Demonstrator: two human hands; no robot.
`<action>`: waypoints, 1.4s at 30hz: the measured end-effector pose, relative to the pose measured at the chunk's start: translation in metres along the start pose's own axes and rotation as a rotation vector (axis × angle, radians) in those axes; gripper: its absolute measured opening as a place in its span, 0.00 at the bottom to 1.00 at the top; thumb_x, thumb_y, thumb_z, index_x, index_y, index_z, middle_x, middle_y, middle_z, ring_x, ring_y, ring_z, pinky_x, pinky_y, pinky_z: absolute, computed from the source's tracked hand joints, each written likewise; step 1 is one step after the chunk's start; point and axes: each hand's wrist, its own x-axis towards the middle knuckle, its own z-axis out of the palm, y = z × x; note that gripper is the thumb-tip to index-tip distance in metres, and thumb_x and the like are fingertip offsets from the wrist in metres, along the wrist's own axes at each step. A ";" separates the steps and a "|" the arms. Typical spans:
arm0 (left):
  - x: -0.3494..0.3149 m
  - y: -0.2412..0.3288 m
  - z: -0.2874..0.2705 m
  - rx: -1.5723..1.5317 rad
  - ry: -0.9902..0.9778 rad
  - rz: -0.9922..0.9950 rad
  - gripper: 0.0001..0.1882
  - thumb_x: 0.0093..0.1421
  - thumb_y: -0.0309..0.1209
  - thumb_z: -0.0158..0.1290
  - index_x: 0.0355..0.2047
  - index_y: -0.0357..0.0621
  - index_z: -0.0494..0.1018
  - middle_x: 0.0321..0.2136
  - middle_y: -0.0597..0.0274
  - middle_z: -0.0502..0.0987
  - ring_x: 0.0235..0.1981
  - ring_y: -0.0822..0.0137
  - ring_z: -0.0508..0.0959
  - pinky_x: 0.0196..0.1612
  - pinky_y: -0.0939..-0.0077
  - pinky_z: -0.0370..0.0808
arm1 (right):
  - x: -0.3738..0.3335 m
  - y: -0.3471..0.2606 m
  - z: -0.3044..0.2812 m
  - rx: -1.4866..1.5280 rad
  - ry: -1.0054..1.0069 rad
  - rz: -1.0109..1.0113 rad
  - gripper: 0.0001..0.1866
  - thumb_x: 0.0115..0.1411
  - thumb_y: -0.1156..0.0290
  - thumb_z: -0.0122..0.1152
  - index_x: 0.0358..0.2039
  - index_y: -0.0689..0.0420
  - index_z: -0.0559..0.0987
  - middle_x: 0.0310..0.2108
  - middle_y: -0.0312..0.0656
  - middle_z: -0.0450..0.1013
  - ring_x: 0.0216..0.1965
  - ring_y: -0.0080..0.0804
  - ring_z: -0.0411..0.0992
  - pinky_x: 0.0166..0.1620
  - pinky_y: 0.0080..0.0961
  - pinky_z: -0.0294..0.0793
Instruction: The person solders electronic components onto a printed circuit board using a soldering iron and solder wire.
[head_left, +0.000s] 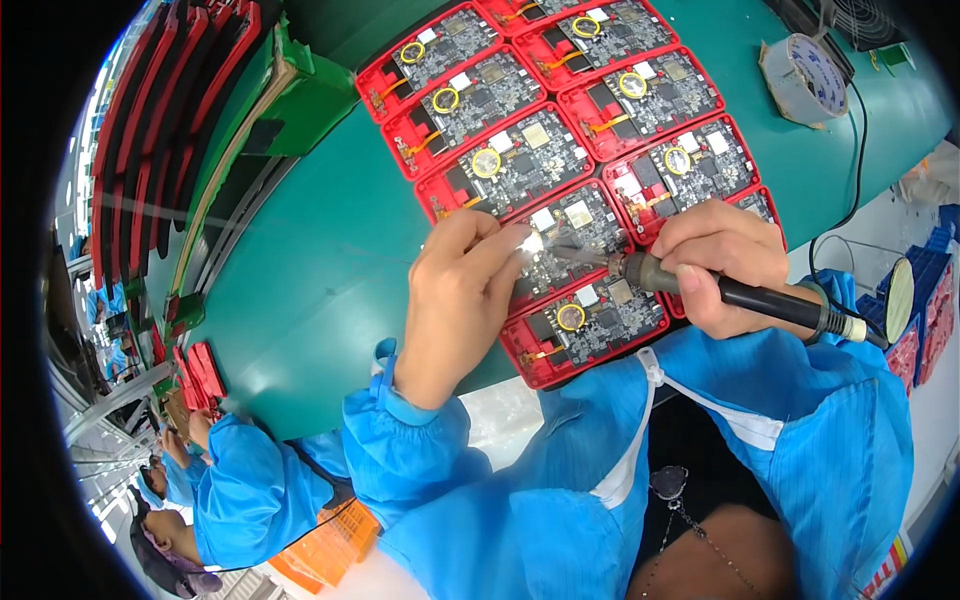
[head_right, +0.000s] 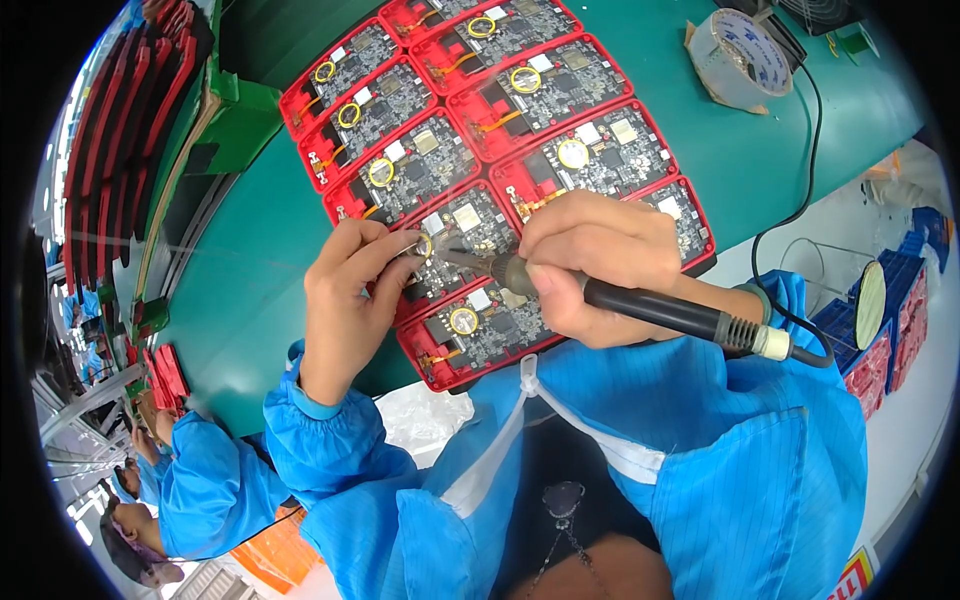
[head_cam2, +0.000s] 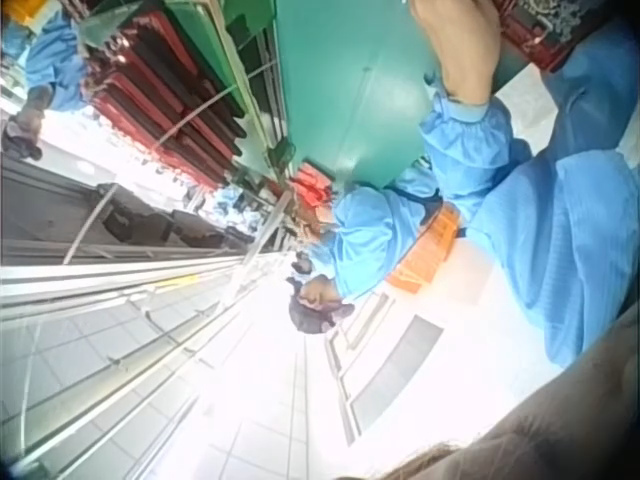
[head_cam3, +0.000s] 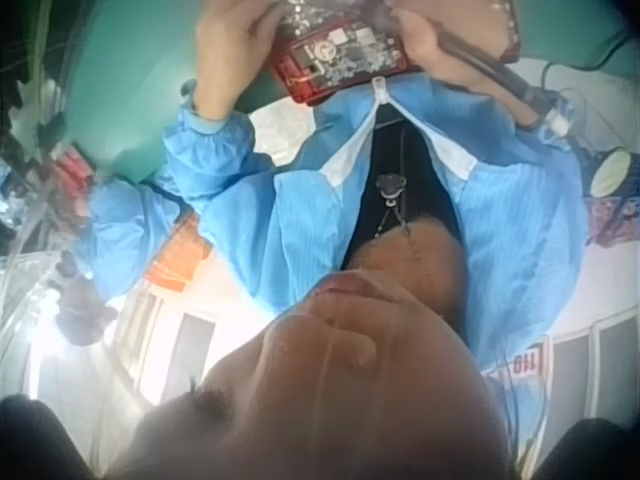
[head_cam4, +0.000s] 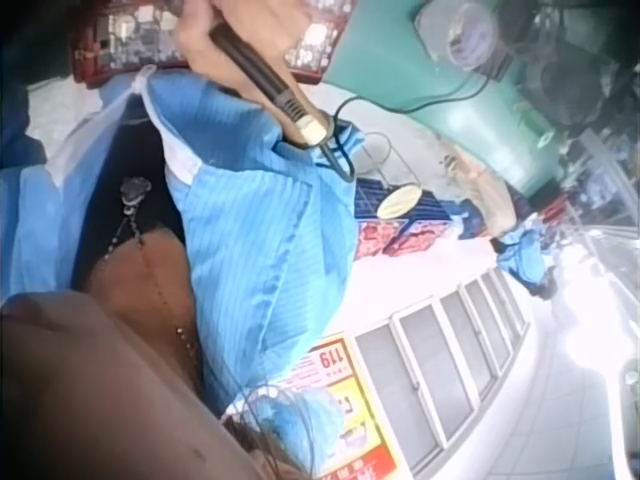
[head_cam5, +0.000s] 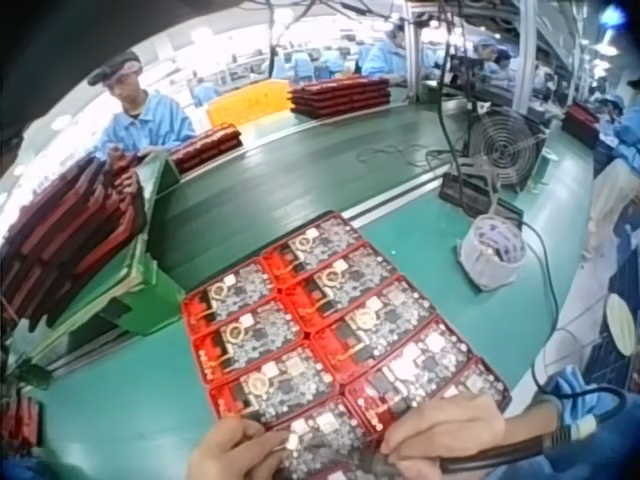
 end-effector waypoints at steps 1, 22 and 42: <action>0.000 -0.001 -0.001 0.006 -0.010 0.010 0.11 0.45 0.18 0.57 0.32 0.36 0.75 0.25 0.56 0.70 0.26 0.60 0.72 0.28 0.72 0.70 | 0.000 -0.001 0.001 0.001 -0.001 0.003 0.04 0.47 0.77 0.57 0.21 0.65 0.74 0.23 0.46 0.72 0.18 0.29 0.71 0.18 0.18 0.69; -0.003 -0.001 -0.006 -0.012 -0.019 0.012 0.10 0.46 0.17 0.56 0.31 0.34 0.75 0.26 0.55 0.73 0.26 0.61 0.74 0.28 0.75 0.72 | 0.002 -0.014 0.003 -0.019 -0.035 0.043 0.04 0.48 0.77 0.57 0.21 0.66 0.74 0.23 0.48 0.72 0.20 0.32 0.72 0.21 0.20 0.72; -0.048 0.025 -0.018 0.243 0.144 0.018 0.15 0.45 0.19 0.56 0.36 0.40 0.75 0.22 0.59 0.70 0.24 0.61 0.71 0.26 0.70 0.69 | -0.005 -0.022 -0.001 0.036 -0.028 0.037 0.04 0.49 0.77 0.56 0.21 0.64 0.74 0.25 0.49 0.73 0.24 0.33 0.73 0.27 0.23 0.73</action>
